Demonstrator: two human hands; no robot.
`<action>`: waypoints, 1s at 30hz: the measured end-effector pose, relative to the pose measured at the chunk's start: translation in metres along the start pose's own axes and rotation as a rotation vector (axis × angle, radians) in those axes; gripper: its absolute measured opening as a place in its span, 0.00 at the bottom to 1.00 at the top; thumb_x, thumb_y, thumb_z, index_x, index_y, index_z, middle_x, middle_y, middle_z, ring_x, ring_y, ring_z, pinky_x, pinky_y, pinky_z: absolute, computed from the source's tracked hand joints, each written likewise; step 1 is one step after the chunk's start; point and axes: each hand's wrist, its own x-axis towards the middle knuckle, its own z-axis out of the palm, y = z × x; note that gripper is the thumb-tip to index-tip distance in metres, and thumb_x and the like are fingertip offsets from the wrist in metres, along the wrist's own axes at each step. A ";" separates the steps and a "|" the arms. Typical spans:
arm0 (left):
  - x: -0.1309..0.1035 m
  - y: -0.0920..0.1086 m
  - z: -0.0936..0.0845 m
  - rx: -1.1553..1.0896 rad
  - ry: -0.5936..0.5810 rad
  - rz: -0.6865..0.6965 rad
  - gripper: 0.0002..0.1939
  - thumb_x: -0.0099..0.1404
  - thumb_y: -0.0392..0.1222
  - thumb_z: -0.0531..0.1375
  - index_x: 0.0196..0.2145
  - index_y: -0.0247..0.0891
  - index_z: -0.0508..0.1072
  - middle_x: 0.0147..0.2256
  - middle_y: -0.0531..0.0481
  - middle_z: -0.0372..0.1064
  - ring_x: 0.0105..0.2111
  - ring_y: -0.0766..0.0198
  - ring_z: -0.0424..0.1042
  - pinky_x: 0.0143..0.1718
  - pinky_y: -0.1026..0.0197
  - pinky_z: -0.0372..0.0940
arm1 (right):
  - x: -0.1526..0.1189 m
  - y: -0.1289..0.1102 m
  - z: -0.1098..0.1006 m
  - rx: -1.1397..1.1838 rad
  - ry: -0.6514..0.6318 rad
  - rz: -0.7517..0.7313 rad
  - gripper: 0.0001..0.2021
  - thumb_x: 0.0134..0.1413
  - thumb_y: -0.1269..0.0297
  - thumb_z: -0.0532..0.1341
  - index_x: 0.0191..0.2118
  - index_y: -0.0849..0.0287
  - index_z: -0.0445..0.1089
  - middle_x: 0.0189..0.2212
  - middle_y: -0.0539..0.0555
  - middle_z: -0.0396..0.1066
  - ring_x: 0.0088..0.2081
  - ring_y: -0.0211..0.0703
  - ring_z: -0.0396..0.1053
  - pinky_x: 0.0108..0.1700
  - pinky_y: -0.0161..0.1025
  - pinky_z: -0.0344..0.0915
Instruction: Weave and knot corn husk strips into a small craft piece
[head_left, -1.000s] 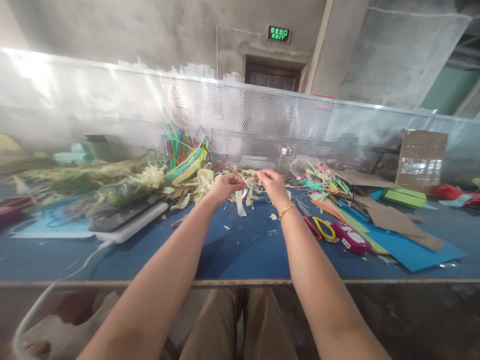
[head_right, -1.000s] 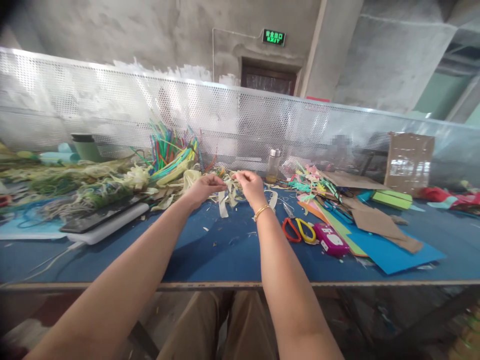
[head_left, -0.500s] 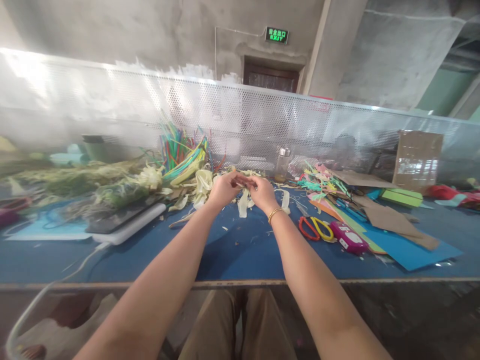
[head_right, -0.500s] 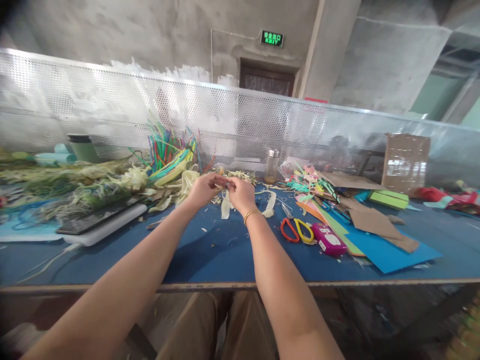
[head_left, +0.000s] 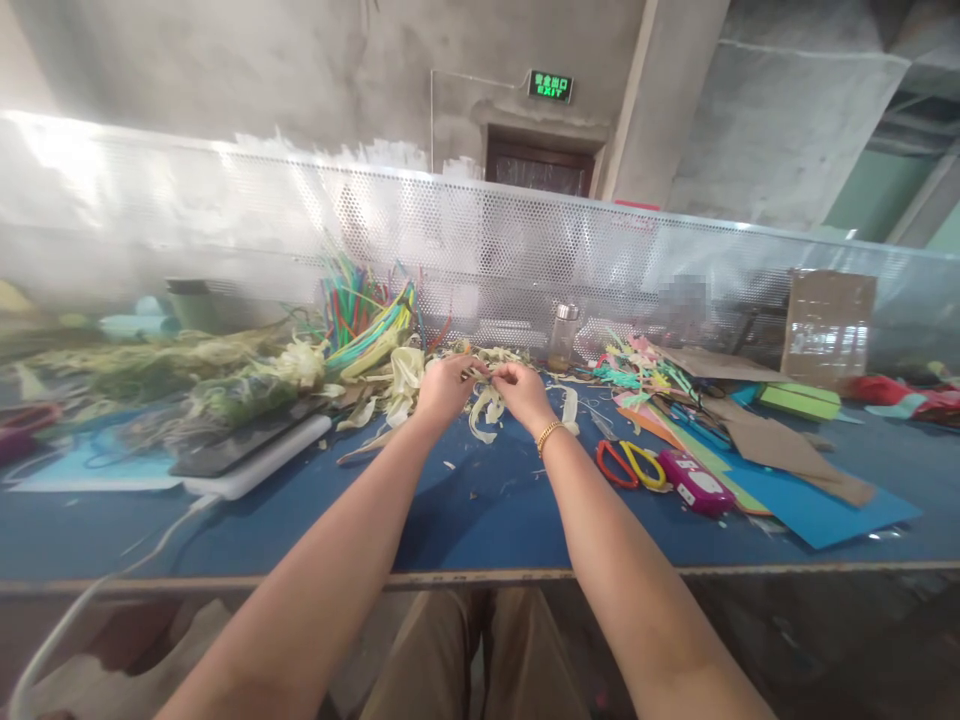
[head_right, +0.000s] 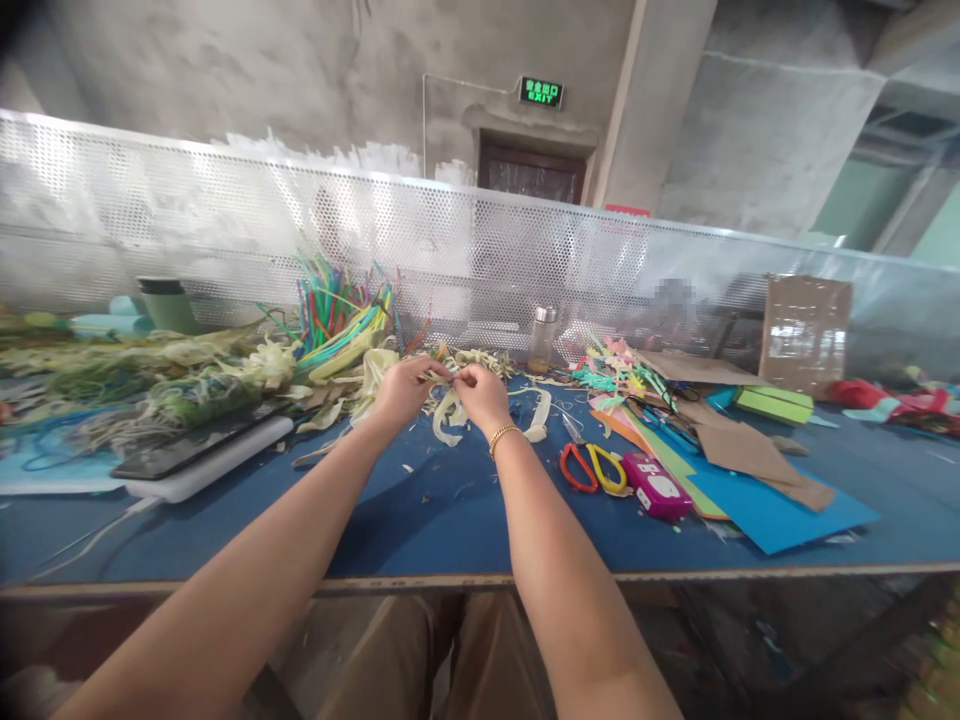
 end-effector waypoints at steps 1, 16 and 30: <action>0.000 -0.001 0.000 -0.015 -0.011 0.006 0.12 0.53 0.29 0.56 0.32 0.39 0.76 0.34 0.50 0.74 0.35 0.62 0.70 0.37 0.61 0.63 | 0.000 -0.001 0.000 -0.009 0.032 0.012 0.05 0.49 0.66 0.58 0.31 0.57 0.72 0.28 0.50 0.74 0.32 0.40 0.70 0.39 0.38 0.65; 0.002 -0.005 0.002 -0.060 -0.025 0.030 0.08 0.56 0.33 0.55 0.32 0.38 0.73 0.31 0.50 0.72 0.34 0.61 0.69 0.37 0.61 0.61 | 0.002 0.002 -0.001 0.102 0.036 0.003 0.06 0.53 0.66 0.55 0.32 0.57 0.70 0.30 0.51 0.74 0.33 0.40 0.70 0.41 0.40 0.66; 0.001 -0.002 0.001 -0.101 -0.051 0.009 0.08 0.57 0.36 0.55 0.34 0.37 0.72 0.31 0.50 0.71 0.32 0.61 0.69 0.36 0.61 0.62 | 0.002 0.001 -0.003 0.058 -0.033 -0.030 0.05 0.50 0.65 0.60 0.32 0.58 0.72 0.32 0.52 0.75 0.33 0.40 0.72 0.40 0.38 0.67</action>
